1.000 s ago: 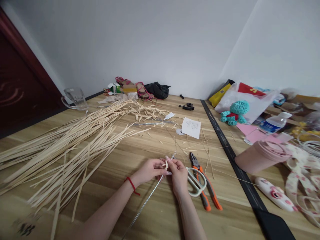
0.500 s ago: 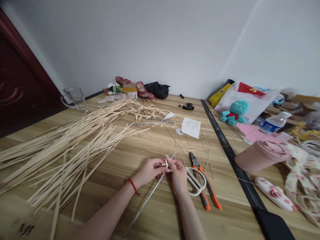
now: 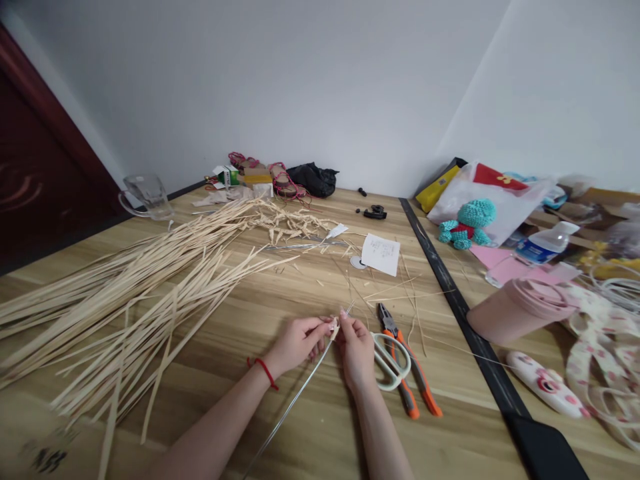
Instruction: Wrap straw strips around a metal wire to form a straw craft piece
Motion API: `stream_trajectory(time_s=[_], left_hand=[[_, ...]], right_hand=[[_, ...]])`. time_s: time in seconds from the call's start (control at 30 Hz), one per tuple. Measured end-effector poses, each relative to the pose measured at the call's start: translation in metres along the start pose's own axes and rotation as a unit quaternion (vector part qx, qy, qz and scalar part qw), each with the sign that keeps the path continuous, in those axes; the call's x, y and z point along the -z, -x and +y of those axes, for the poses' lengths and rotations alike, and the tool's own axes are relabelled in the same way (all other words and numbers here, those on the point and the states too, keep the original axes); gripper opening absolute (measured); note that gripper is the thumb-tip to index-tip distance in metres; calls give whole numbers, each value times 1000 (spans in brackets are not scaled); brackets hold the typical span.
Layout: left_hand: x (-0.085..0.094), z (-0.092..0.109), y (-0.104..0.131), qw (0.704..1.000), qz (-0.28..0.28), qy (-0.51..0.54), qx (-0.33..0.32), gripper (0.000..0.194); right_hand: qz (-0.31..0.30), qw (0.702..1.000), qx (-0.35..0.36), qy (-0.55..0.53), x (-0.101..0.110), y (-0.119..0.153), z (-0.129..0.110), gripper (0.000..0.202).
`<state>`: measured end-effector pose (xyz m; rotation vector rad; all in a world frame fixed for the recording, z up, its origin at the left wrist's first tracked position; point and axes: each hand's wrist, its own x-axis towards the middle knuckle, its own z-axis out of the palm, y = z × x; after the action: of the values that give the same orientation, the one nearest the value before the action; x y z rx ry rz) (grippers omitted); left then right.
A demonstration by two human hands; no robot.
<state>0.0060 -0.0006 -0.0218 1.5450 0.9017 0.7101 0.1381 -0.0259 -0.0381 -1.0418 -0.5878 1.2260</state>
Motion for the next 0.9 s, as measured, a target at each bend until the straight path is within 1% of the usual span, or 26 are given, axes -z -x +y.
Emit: stream_trajectory(time_s=[0.27,0.4,0.47,0.57,0.63,0.73,0.83,0.9], left_hand=[[3,5,2,991,42,-115,-63,42],[4,3,1,987,53,-129,-79,42],[5,3,1,982,77,-143,-96,41],[7,7,1,965,131,-163,-159,36],[8,11,2,952,149,-161,-212,28],[8,14,3,945,128,-161,-256,21],[7,15,4,948,91,-163,-256,22],[7,15,4,949,82,-164,-256,22]], right_hand=[[10,999,3,-41,1,-2,2,28],[15,1000,13,-20,3,-4,5,30],[20,1000,10,-6,2,-4,5,33],[22,1000,8,-5,0,-3,5,32],[19,1000,9,-5,0,-2,4,31],[27,999,30,21,1,-2,5,31],[49,995,54,62,3,-4,6,34],[54,994,56,73,4,-5,7,36]])
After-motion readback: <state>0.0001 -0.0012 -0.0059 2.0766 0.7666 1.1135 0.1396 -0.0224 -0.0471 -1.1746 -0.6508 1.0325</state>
